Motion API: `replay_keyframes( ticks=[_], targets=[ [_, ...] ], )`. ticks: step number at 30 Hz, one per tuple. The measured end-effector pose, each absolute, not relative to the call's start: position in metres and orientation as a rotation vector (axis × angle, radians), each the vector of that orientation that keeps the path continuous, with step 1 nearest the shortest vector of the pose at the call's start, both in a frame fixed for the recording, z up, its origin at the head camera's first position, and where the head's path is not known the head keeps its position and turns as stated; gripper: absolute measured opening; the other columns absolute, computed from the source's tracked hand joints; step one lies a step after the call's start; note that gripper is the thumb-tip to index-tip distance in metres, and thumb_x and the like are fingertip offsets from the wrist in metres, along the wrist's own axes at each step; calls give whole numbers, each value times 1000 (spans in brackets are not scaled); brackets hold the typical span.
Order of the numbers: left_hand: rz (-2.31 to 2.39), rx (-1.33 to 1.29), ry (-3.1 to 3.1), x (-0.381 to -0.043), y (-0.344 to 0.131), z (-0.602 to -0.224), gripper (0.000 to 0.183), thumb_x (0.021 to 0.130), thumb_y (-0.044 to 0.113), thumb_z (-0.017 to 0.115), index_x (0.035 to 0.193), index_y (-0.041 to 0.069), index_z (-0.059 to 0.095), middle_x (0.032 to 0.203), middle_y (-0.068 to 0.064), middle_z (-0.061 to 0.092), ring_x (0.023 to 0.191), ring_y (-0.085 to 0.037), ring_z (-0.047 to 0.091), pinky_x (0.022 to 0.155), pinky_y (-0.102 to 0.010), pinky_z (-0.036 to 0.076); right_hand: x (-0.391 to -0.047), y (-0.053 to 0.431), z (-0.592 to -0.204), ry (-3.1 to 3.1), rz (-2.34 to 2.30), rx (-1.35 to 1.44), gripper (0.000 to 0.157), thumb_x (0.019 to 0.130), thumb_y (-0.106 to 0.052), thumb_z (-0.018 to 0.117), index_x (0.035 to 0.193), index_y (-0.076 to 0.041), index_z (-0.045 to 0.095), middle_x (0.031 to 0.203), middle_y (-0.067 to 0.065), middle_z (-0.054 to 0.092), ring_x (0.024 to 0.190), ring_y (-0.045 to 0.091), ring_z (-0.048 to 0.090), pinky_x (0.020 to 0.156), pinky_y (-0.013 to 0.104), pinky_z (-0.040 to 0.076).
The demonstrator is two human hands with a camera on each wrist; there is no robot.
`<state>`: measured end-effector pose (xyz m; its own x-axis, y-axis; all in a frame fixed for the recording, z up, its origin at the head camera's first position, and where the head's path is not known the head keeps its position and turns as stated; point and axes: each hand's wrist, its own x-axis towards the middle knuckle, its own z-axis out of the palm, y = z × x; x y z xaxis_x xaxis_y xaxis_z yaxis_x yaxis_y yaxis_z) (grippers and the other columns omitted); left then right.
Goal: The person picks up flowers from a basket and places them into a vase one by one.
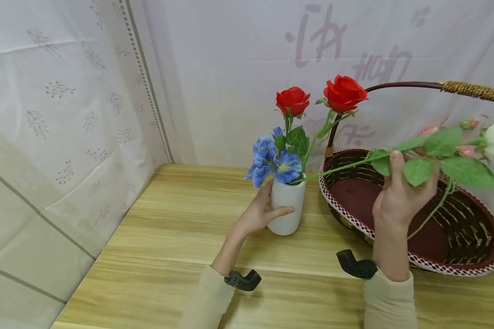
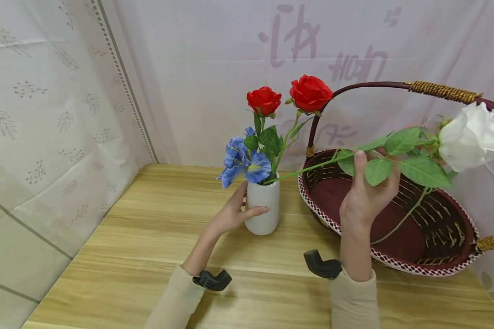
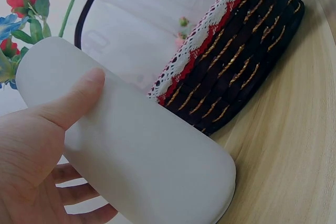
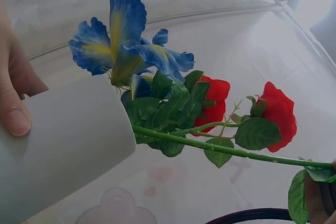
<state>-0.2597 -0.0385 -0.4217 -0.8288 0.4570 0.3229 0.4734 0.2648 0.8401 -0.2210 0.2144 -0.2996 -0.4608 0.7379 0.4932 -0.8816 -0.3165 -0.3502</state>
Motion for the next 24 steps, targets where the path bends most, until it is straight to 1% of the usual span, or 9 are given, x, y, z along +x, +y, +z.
replay_keyframes(
  ticks=[2,6,11,13,15,19,22,24],
  targets=[
    [-1661,-914,-2489,-260,-39,-422,85,80,46,66,145,33,11,138,3,30,122,-12,38,92,-39,41,-223,212,-299,-709,1927,314,36,67,16,72,98,15,53,81,22,53,67,24,52,50,27,44],
    [-1645,-914,-2493,-260,-39,-422,86,80,47,65,145,33,10,139,3,29,123,-12,37,92,-39,41,-225,208,-299,-714,1915,341,35,67,18,70,98,16,53,78,23,56,66,24,52,58,31,46],
    [-1631,-916,-2492,-261,-39,-422,86,80,48,65,144,33,11,138,4,31,122,-11,38,91,-39,41,-226,201,-298,-750,1885,361,31,69,19,68,96,14,55,80,22,57,71,25,50,70,36,45],
    [-1630,-912,-2493,-261,-39,-422,85,80,48,65,144,33,12,137,4,31,121,-11,39,91,-38,42,-225,198,-297,-772,1868,365,30,69,19,66,96,13,56,80,21,57,72,25,48,72,37,44],
    [-1631,-914,-2491,-261,-39,-422,85,80,48,65,144,33,12,137,4,32,121,-11,39,90,-38,42,-223,193,-295,-791,1860,358,30,69,18,66,97,13,57,80,20,57,72,24,47,72,37,43],
    [-1642,-927,-2477,-260,-38,-421,84,80,46,66,144,33,13,136,4,32,120,-11,40,89,-38,43,-220,187,-292,-808,1867,341,37,68,18,65,104,12,57,75,19,56,64,20,39,67,33,40],
    [-1640,-934,-2473,-260,-39,-421,83,81,45,66,144,34,13,136,4,31,119,-11,40,88,-38,43,-219,183,-292,-825,1869,341,41,68,18,65,108,11,58,73,19,57,62,18,36,65,32,39],
    [-1633,-937,-2473,-260,-39,-422,83,81,44,66,144,34,12,137,4,31,119,-11,40,89,-38,43,-218,180,-291,-833,1862,344,40,68,17,66,108,11,58,72,19,57,62,19,38,65,31,39]
  ],
)
